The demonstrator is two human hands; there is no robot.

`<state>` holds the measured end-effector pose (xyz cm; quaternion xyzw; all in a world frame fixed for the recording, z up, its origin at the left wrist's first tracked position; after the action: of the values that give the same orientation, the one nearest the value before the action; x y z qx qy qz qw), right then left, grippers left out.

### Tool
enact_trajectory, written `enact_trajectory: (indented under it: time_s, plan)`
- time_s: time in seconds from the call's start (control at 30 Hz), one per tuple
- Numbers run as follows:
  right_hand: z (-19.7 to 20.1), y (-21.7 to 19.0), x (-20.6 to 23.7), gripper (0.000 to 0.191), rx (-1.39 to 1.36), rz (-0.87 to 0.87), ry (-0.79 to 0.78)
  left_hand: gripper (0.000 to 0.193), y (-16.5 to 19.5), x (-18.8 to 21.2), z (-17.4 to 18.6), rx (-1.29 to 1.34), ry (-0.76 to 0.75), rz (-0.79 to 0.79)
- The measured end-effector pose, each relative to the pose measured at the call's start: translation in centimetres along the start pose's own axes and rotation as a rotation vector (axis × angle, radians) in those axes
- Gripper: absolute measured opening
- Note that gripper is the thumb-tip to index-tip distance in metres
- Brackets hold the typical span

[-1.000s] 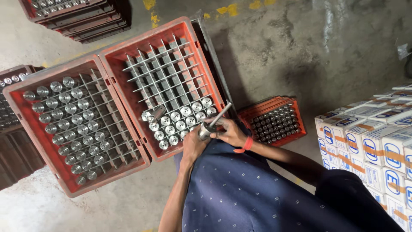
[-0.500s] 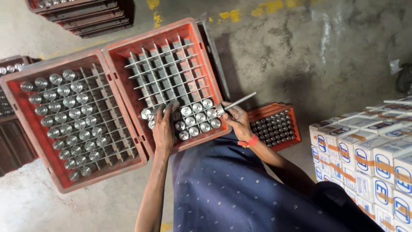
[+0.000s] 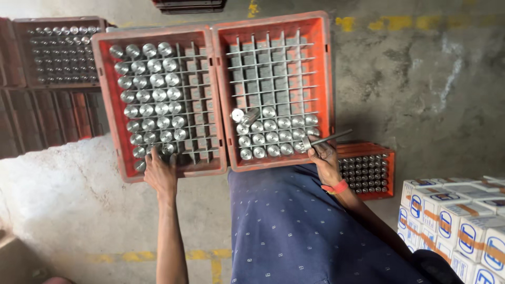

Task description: The person picks small knurled metal caps from an orange crate and seats them one by one into the cells of a grid tray, using a metal rod to press each cap down into place. They continue filling the tray rows and reposition crates of parts as needed.

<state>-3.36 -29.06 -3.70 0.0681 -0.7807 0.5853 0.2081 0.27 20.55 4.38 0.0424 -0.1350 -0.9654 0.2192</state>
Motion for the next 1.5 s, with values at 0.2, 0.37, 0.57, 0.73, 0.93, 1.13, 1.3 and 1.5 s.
enact_trajectory:
  time_s: [0.2,0.37,0.57,0.73,0.93,1.13,1.3,1.5]
  plan:
    - [-3.7,0.2,-0.9,0.05,0.068,-0.061,-0.09,0.058,-1.4,-2.0,-2.0,-0.006,-0.108,0.05]
    - [-5.0,-0.7,-0.4,0.052,0.127,-0.08,-0.145,0.057,-2.1,-0.8,4.8,0.213,0.025,-0.032]
    - [-5.8,-0.3,-0.3,0.056,0.092,-0.139,-0.132,0.061,-1.2,0.9,6.9,1.475,0.064,0.108]
    - [-8.8,-1.9,-0.3,0.056,0.117,-0.101,-0.224,0.025,8.2,4.5,-3.9,1.109,-0.223,0.567]
    - [-10.5,-6.6,0.3,0.057,-0.003,-0.091,-0.317,0.029,19.1,10.8,-5.4,0.705,-0.403,0.048]
    - [-7.5,-8.2,0.4,0.057,0.134,0.0,-0.391,0.036,24.5,12.0,-5.8,0.464,-0.549,-0.165]
    - [-4.4,-7.3,-0.4,0.052,0.169,0.104,-0.462,0.047,26.2,12.6,-7.6,0.557,-0.717,-0.169]
    - [-0.1,-6.8,-4.0,0.057,-0.03,-0.035,-0.102,0.052,26.3,9.3,-9.2,0.414,-0.601,-0.232]
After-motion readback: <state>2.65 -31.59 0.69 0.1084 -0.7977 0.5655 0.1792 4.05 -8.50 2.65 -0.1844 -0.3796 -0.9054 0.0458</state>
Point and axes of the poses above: each hand's wrist, its own x-axis away from the middle knuckle, its own z-axis out of the back of the hand, y = z × x, the point moved 4 cm from there along -x, towards the middle knuckle, and after that the axes turned 5 degrees about y, right-handed, at the moved point
